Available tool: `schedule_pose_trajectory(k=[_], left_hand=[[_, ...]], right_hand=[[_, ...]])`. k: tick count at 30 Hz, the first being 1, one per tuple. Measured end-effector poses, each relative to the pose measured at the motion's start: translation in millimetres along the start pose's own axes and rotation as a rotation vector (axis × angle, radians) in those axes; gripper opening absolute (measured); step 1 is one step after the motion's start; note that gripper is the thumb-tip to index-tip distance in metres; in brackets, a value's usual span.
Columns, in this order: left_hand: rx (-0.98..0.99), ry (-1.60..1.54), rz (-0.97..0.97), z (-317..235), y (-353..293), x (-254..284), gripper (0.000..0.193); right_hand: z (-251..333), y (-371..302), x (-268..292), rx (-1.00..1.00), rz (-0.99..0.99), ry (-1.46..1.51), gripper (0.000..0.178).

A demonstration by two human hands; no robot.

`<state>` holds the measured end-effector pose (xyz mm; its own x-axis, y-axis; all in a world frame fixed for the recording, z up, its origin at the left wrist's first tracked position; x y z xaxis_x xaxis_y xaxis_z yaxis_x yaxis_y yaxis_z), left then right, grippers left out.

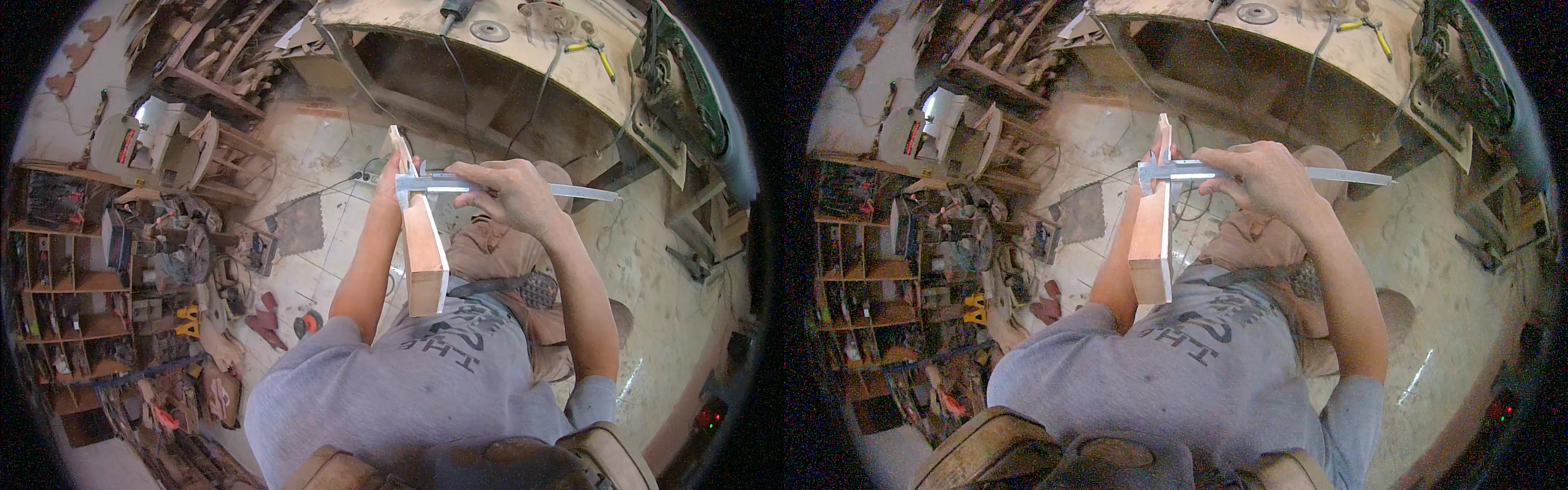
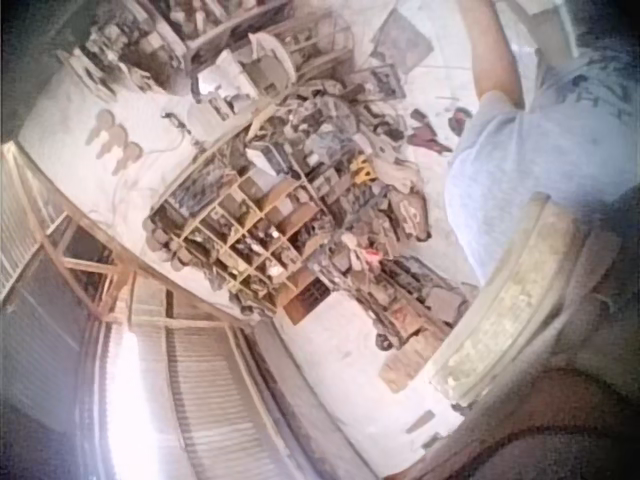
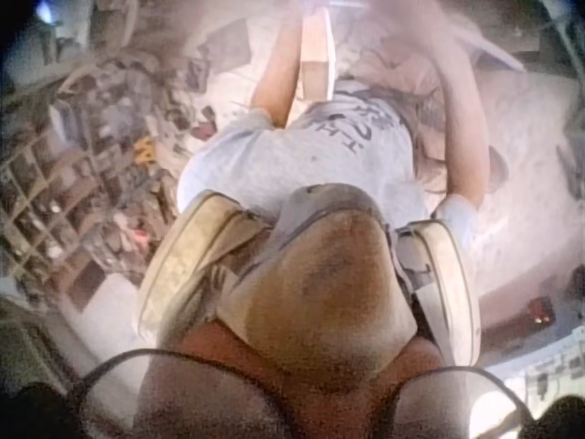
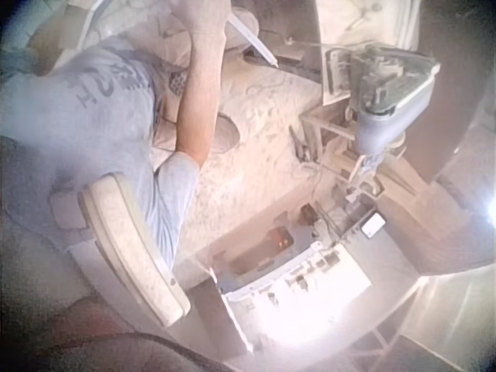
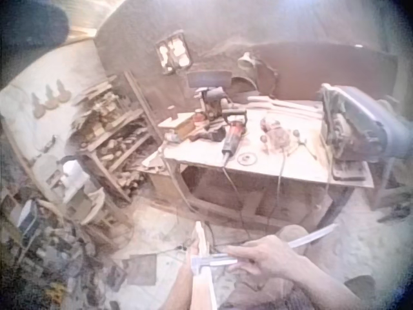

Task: The person shapes and measures a wooden guitar neck, using a belt sander to smooth the wood, measuring dimensions with a caliper, and finishing the surface with a handheld orbital sander.

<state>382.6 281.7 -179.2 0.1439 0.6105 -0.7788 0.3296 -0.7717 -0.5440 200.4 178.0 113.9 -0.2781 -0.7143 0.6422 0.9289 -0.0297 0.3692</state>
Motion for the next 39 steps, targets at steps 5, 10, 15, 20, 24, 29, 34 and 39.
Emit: schedule_pose_trajectory(k=[5,10,15,20,24,29,34,39], left_hand=[[-0.18,0.256,0.036,-6.4,6.6,-4.7,0.038],[-0.245,0.299,-0.034,-6.9,-0.5,-16.2,0.035],[-0.056,0.12,0.064,4.8,0.6,-15.7,0.035],[-0.154,0.145,-0.196,2.2,6.7,8.5,0.035],[-0.036,0.06,-0.033,7.7,4.5,-6.5,0.036],[-0.081,0.068,-0.053,8.8,12.4,2.8,0.04],[-0.175,0.295,-0.201,-3.3,46.2,80.9,0.051],[-0.145,0.304,-0.126,13.5,83.8,65.6,0.049]], right_hand=[[-9.9,0.6,-2.5,-0.011,-0.001,-0.048,0.041],[-16.8,2.4,-4.6,-0.024,0.021,-0.046,0.041],[-22.7,3.5,-8.1,-0.032,0.049,-0.04,0.042],[-26.8,4.4,-10.3,-0.058,0.065,-0.035,0.046],[-30.0,3.9,-9.5,-0.082,0.071,-0.033,0.047],[-29.3,2.4,-9.5,-0.052,0.029,-0.009,0.042],[-20.9,4.3,-13.5,-0.061,0.068,0.033,0.043],[-48.6,-10.9,23.5,-0.148,-0.18,0.046,0.04]])
Point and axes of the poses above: each hand's wrist, its own y-axis towards the middle knuckle, its own x-axis out of the back of the hand, z = x × y, the point moved 10 cm from there along y, towards the middle knuckle, and after that the axes turned 8 degrees about y, right-handed, at the moved point
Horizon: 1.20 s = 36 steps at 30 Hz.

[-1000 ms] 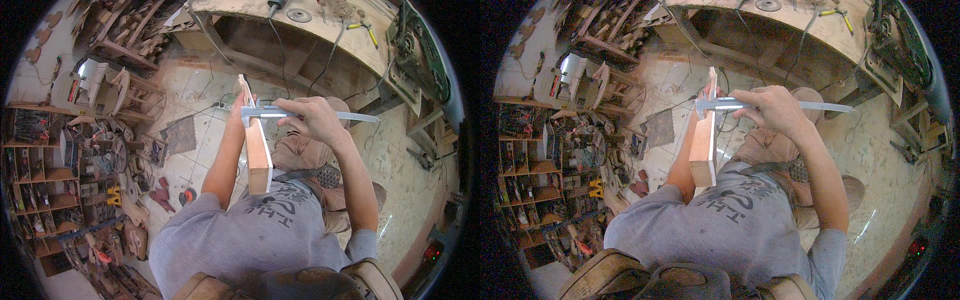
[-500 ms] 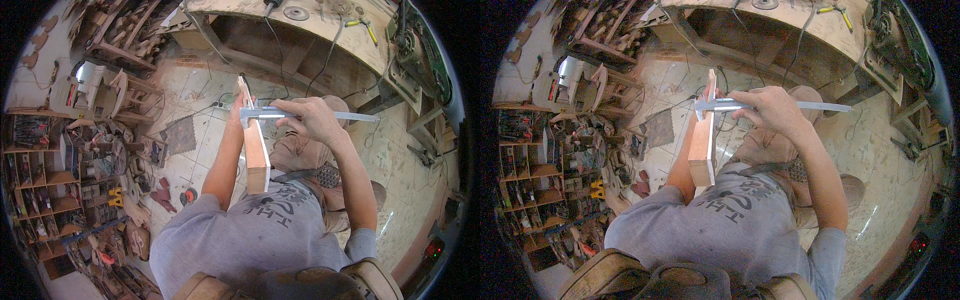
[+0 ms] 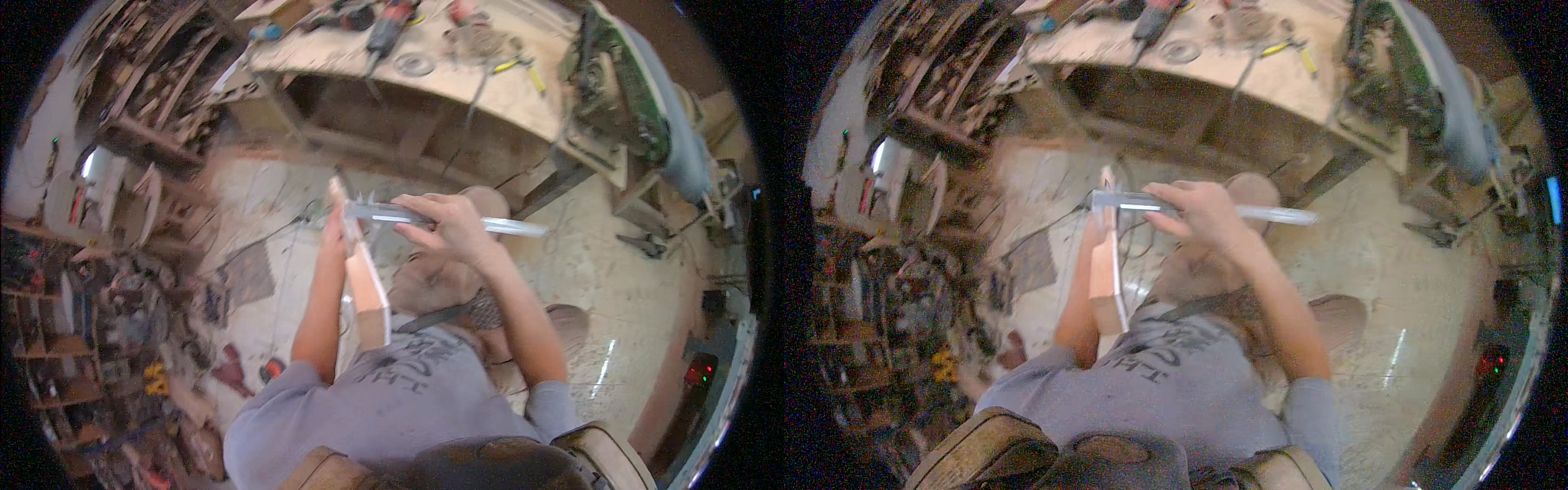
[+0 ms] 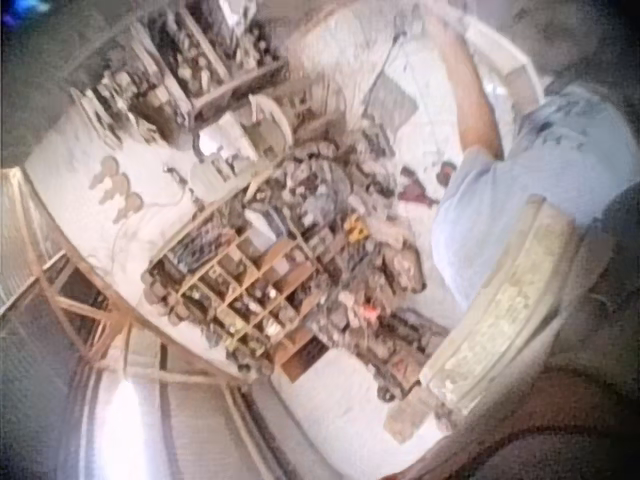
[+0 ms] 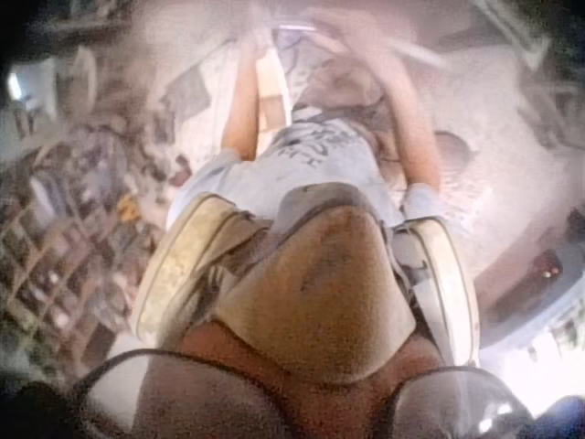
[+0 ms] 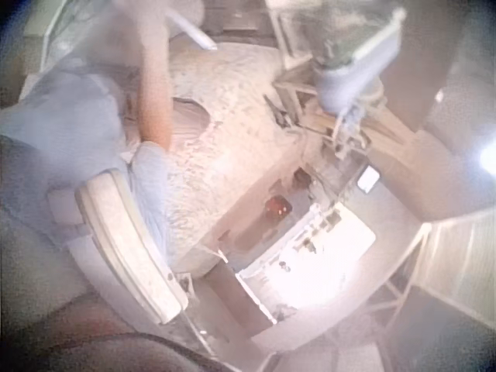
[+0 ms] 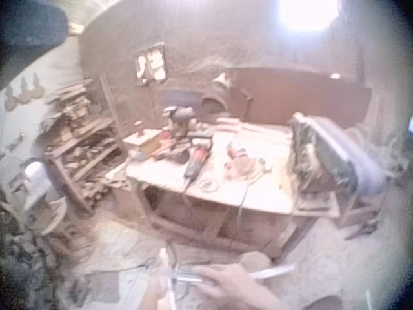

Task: The person shapes and measures a wooden guitar neck, using a belt sander to smooth the wood, measuring dimensions with a caliper, and finishing the surface with a handheld orbital sander.

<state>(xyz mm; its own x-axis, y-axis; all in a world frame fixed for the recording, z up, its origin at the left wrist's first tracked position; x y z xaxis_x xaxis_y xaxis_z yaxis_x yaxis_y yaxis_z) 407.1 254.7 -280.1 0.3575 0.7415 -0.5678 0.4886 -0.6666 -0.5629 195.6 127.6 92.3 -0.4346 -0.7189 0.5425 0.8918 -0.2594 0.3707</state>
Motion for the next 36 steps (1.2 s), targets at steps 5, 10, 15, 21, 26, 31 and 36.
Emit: schedule_pose_trajectory(k=[5,10,15,21,26,31,36], left_hand=[[0.046,-0.184,-0.08,-5.3,-37.7,13.8,0.047],[-0.02,-0.251,-0.327,-12.0,-48.8,6.8,0.053],[-0.1,-0.329,-0.373,-28.8,-68.2,12.9,0.06],[-0.162,-0.265,-0.41,-40.2,-54.4,29.1,0.064],[-0.213,-0.263,-0.462,-61.5,-86.6,46.1,0.062],[-0.229,-0.268,-0.464,-61.4,-79.7,54.7,0.063],[-0.166,-0.263,-0.432,-62.7,-88.2,31.5,0.056]], right_hand=[[-60.9,-11.0,59.6,-0.302,-0.462,0.216,0.046],[-145.0,-26.3,137.0,-0.474,-0.652,0.237,0.043],[-193.5,23.2,193.2,-0.561,-0.765,0.458,0.044],[-306.6,53.1,283.5,-0.627,-0.897,0.116,0.047],[-266.2,107.1,300.7,-0.566,-0.842,-0.48,0.052],[-184.0,94.1,277.4,-0.284,-0.869,-0.275,0.038],[-138.2,-25.7,192.2,-0.357,-0.908,0.262,0.038]])
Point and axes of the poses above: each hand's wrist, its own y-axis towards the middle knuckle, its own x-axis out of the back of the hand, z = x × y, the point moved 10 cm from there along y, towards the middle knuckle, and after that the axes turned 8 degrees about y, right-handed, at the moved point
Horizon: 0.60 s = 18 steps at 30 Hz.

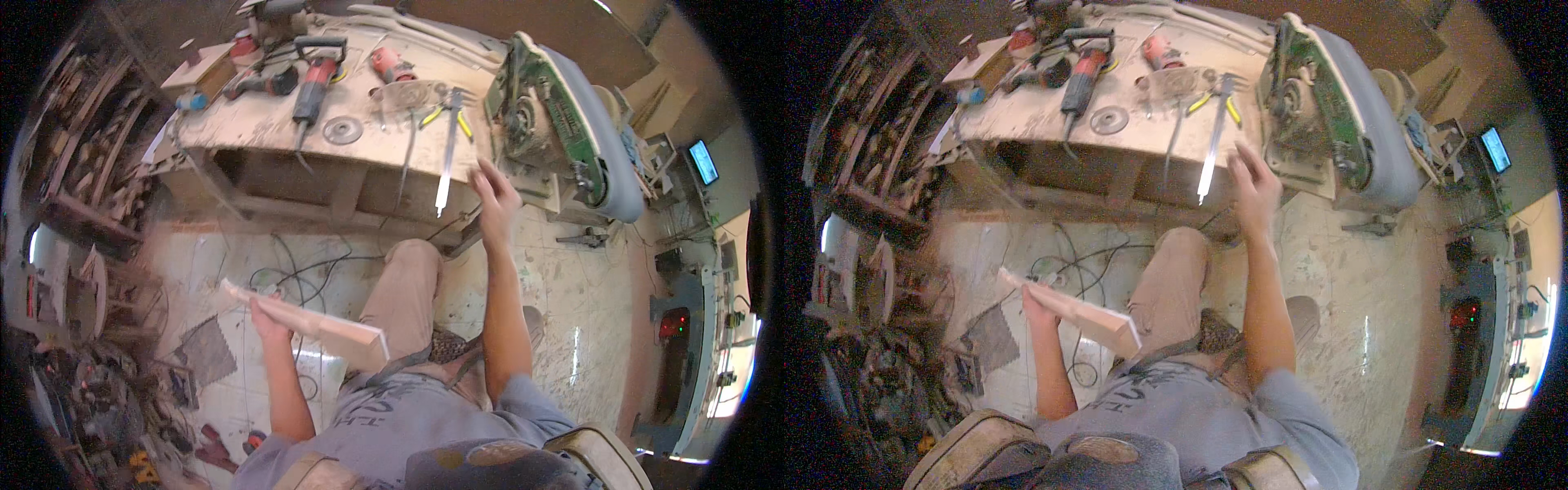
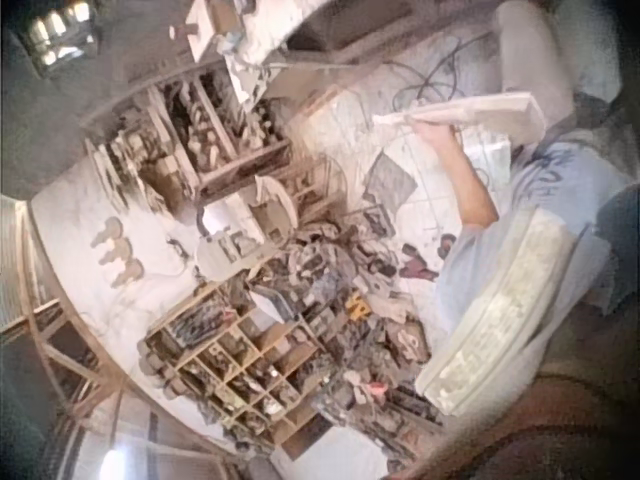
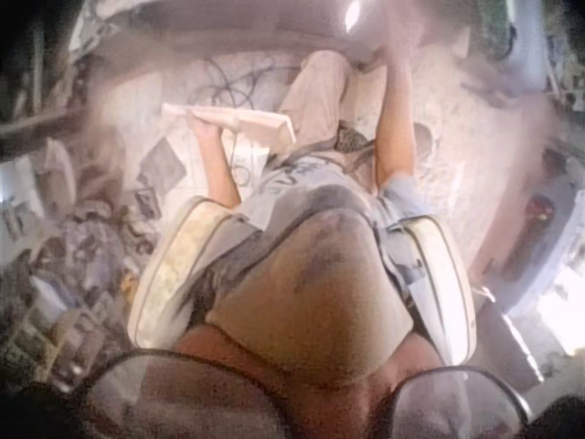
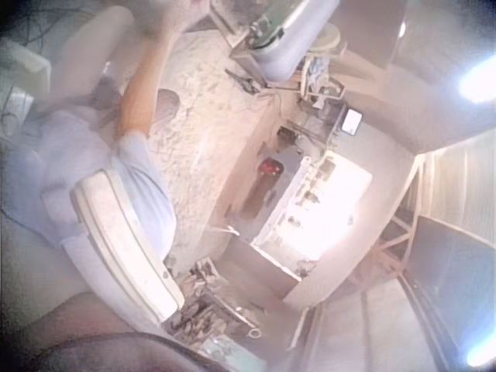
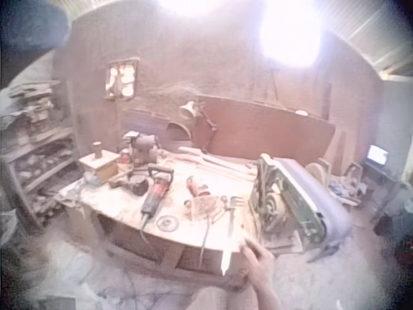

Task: The person shapes and measures a wooden guitar neck, using a belt sander to smooth the wood, measuring dimensions with a caliper, and finishing the surface with a handheld orbital sander.

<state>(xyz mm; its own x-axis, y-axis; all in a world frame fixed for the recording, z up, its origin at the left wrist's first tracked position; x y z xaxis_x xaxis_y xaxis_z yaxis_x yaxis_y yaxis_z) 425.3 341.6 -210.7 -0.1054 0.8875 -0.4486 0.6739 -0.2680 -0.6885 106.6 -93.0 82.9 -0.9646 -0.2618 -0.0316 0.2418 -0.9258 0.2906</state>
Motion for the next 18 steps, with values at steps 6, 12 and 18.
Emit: schedule_pose_trajectory(k=[6,12,18], left_hand=[[-0.071,-0.091,0.095,-11.1,-3.8,-34.6,0.055],[-0.124,-0.213,0.243,-19.6,-39.0,-90.1,0.052],[-0.238,-0.193,0.301,-37.7,-109.1,-139.8,0.043]], right_hand=[[-76.6,-192.2,139.9,-0.502,-0.189,0.16,0.037],[-89.0,-269.7,252.3,-0.515,-0.412,0.224,0.032],[-98.6,-285.5,255.6,-0.485,-0.415,0.404,0.034]])
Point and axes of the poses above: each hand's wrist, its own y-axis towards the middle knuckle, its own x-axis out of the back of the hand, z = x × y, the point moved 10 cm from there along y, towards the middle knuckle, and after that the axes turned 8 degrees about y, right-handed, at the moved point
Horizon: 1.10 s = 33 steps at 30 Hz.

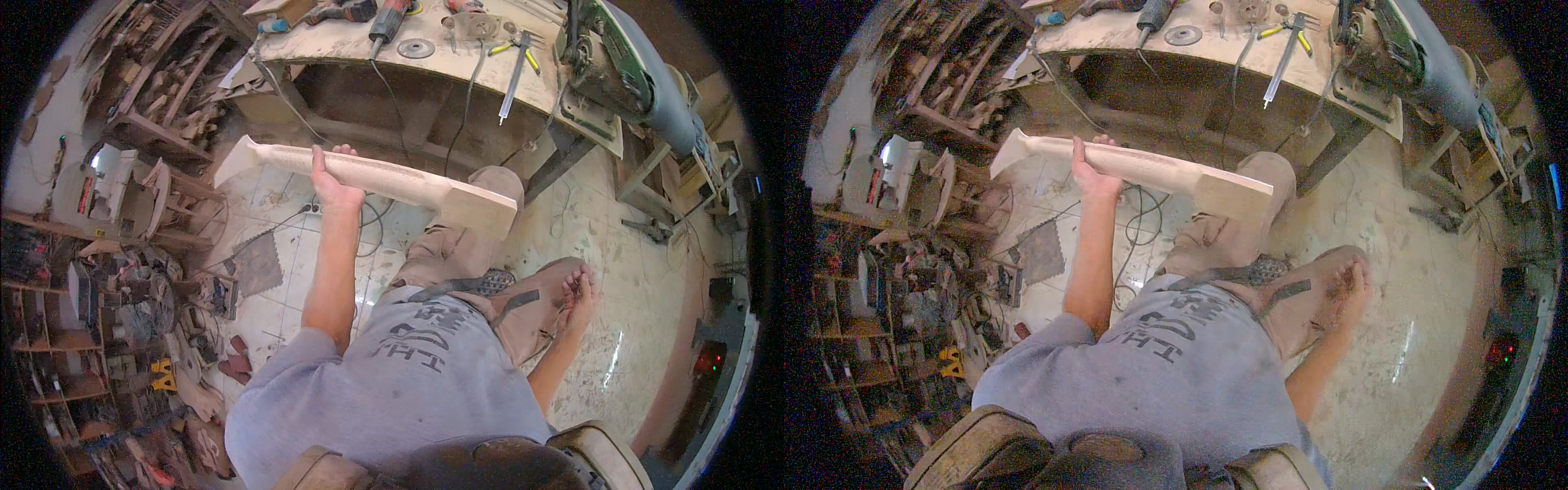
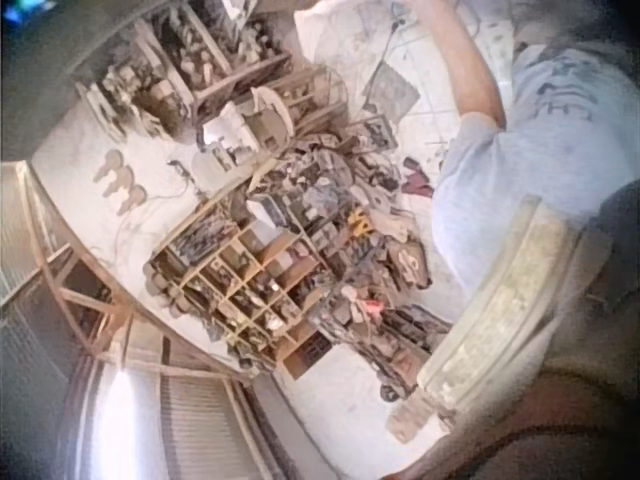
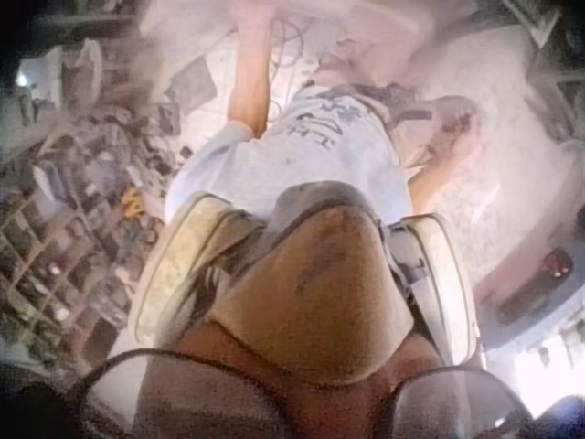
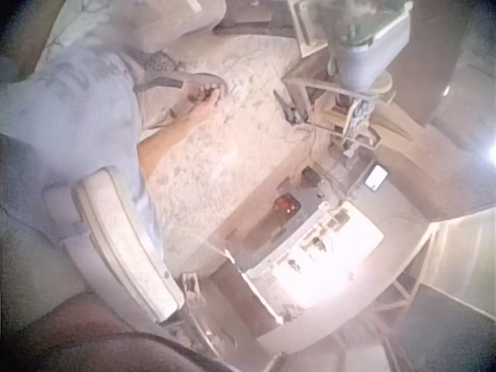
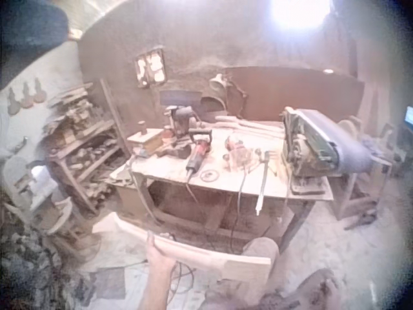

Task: The person shapes and measures a wooden guitar neck, using a belt sander to smooth the wood, measuring dimensions with a caliper, and finishing the surface with a handheld orbital sander.

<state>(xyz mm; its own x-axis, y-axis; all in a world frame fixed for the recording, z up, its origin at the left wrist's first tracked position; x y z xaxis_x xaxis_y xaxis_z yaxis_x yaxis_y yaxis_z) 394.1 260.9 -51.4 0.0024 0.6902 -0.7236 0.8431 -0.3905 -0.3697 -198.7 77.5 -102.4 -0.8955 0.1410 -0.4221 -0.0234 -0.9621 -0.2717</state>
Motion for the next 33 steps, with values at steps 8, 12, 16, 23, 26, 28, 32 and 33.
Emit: schedule_pose_trajectory(k=[8,12,16,23,26,28,32,33], left_hand=[[-0.091,0.086,0.111,-37.1,-53.2,-34.1,0.038],[-0.152,0.131,0.102,-53.0,-67.9,-45.4,0.036],[-0.144,0.183,0.163,-48.0,-68.4,-69.4,0.035],[-0.121,0.216,0.113,-9.5,-61.6,-94.2,0.032],[-0.069,0.227,0.105,3.3,-38.7,-93.3,0.032],[-0.073,0.214,0.143,7.4,-19.4,-88.7,0.033],[-0.051,0.225,-0.001,21.5,8.7,-78.4,0.04],[-0.045,0.243,0.009,28.3,18.6,-77.2,0.038]], right_hand=[[-30.1,31.2,8.9,-0.077,0.057,0.124,0.03],[-32.2,29.9,23.4,-0.099,0.04,0.186,0.028],[-41.4,33.9,42.8,-0.096,0.022,0.315,0.028],[-22.7,22.8,64.4,-0.095,-0.197,0.342,0.029],[-24.7,17.4,74.9,-0.09,-0.263,0.338,0.03],[-25.9,20.0,67.6,-0.092,-0.207,0.349,0.029],[-39.3,43.9,35.4,-0.162,-0.121,0.317,0.024],[-36.7,49.8,22.2,-0.193,-0.13,0.28,0.024]])
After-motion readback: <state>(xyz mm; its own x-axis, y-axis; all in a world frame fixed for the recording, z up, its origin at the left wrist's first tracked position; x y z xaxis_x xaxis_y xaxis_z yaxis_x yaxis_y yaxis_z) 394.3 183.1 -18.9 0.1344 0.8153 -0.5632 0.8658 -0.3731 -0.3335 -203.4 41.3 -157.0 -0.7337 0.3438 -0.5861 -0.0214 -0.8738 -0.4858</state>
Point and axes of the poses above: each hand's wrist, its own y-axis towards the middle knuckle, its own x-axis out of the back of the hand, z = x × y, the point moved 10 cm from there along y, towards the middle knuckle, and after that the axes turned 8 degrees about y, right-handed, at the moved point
